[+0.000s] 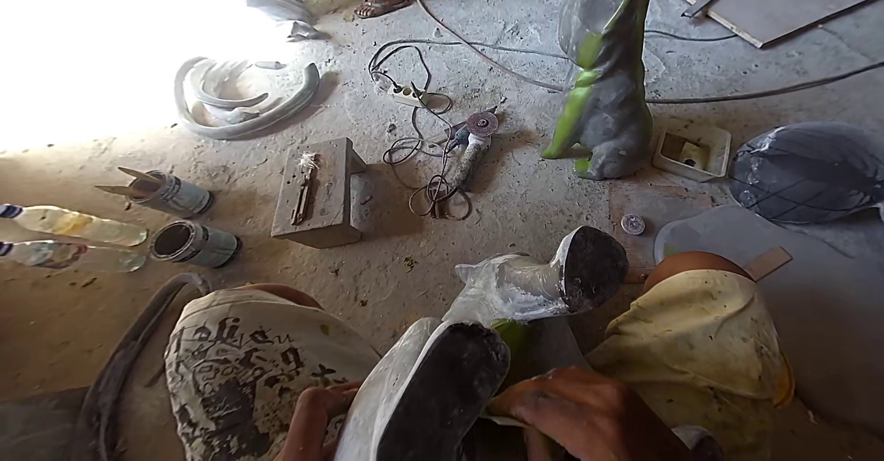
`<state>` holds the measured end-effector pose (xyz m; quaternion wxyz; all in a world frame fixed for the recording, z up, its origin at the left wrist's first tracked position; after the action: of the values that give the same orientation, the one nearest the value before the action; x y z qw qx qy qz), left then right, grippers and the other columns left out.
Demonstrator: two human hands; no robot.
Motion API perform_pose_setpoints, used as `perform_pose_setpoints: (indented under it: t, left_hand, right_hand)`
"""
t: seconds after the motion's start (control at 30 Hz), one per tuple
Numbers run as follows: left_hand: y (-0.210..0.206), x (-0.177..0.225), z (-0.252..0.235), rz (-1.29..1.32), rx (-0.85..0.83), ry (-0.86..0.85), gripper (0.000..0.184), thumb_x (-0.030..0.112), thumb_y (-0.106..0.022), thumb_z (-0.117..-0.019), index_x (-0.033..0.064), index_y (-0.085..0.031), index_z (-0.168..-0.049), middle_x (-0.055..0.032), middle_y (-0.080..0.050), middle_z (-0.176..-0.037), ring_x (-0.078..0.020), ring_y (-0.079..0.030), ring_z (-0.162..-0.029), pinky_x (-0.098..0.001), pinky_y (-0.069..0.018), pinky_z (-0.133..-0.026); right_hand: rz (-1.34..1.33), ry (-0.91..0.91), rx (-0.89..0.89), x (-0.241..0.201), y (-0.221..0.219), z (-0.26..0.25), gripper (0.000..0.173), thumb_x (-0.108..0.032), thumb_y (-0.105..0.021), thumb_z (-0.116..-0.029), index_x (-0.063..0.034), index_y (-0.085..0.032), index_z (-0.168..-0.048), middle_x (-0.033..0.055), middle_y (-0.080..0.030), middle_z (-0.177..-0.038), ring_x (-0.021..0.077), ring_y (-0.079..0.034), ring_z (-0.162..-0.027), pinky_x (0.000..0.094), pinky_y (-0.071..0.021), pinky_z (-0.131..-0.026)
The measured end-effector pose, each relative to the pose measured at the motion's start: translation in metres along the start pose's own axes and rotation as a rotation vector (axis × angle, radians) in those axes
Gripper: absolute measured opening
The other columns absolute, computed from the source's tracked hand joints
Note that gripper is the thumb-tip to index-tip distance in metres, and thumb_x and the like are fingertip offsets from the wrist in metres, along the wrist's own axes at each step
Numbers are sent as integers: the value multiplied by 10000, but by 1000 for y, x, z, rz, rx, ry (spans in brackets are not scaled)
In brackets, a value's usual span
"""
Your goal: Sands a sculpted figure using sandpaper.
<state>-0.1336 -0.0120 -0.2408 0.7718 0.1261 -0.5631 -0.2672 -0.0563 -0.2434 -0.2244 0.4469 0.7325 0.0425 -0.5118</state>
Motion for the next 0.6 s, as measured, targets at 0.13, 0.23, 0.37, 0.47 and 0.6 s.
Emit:
perform_pose_setpoints:
  t: [0.13, 0.23, 0.37, 0.47, 0.6]
  left_hand:
    - [0, -2, 2, -8, 8, 7, 1142, 509, -936, -618, -53, -304, -1386, -297, -519, -1345, -340, -611, -1212, -512, -547, -990]
    - [0, -4, 3, -19, 9, 10, 1141, 520, -930, -623, -58, -311, -1387, -307, -508, -1363, -346, -597, -1233, -517, -533, -1005]
    - [0, -4, 3, -10, 10, 26, 1142, 514, -934, -616, -47, -310, -1390, -299, -506, -1373, -342, -601, -1234, -512, -546, -993]
    - [0, -2, 3, -14, 5, 18, 1145, 529, -929, -621, -45, -307, -1392, -292, -509, -1364, -337, -602, -1230, -507, -548, -988]
    - [-1, -1, 3, -22, 8, 11, 1141, 529, -928, -620, -55, -313, -1383, -301, -514, -1351, -341, -599, -1232, -510, -541, -997]
  right_hand:
    - [26, 2, 151, 9, 18, -1, 253, -127, -573, -1006, -115, -753, -1184, 34, -768, -1117, 124, -725, -1033, 332, -602, -883]
    - [229, -29, 285, 19, 25, 1, 278, -154, -572, -1003, -139, -758, -1210, 13, -763, -1164, 101, -729, -1018, 286, -611, -832]
    - [427, -30, 345, 19, 16, 0, 283, -181, -584, -995, -166, -760, -1216, 6, -764, -1165, 109, -741, -971, 264, -612, -776]
    - [518, -45, 336, 14, 5, -5, 292, -170, -571, -993, -162, -758, -1217, 11, -765, -1168, 128, -748, -940, 267, -608, -728]
    - [512, -56, 278, 10, -5, -8, 294, -173, -569, -989, -163, -755, -1216, 2, -749, -1227, 130, -731, -1057, 269, -604, -823]
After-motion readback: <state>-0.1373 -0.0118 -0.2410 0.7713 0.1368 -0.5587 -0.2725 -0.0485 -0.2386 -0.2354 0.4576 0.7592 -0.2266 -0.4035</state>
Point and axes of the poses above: each hand's wrist, its own z-axis away from the middle knuckle, its own y-axis out of the back of the hand, x = y × z, the point moved 8 cm from there along -z, towards the middle knuckle
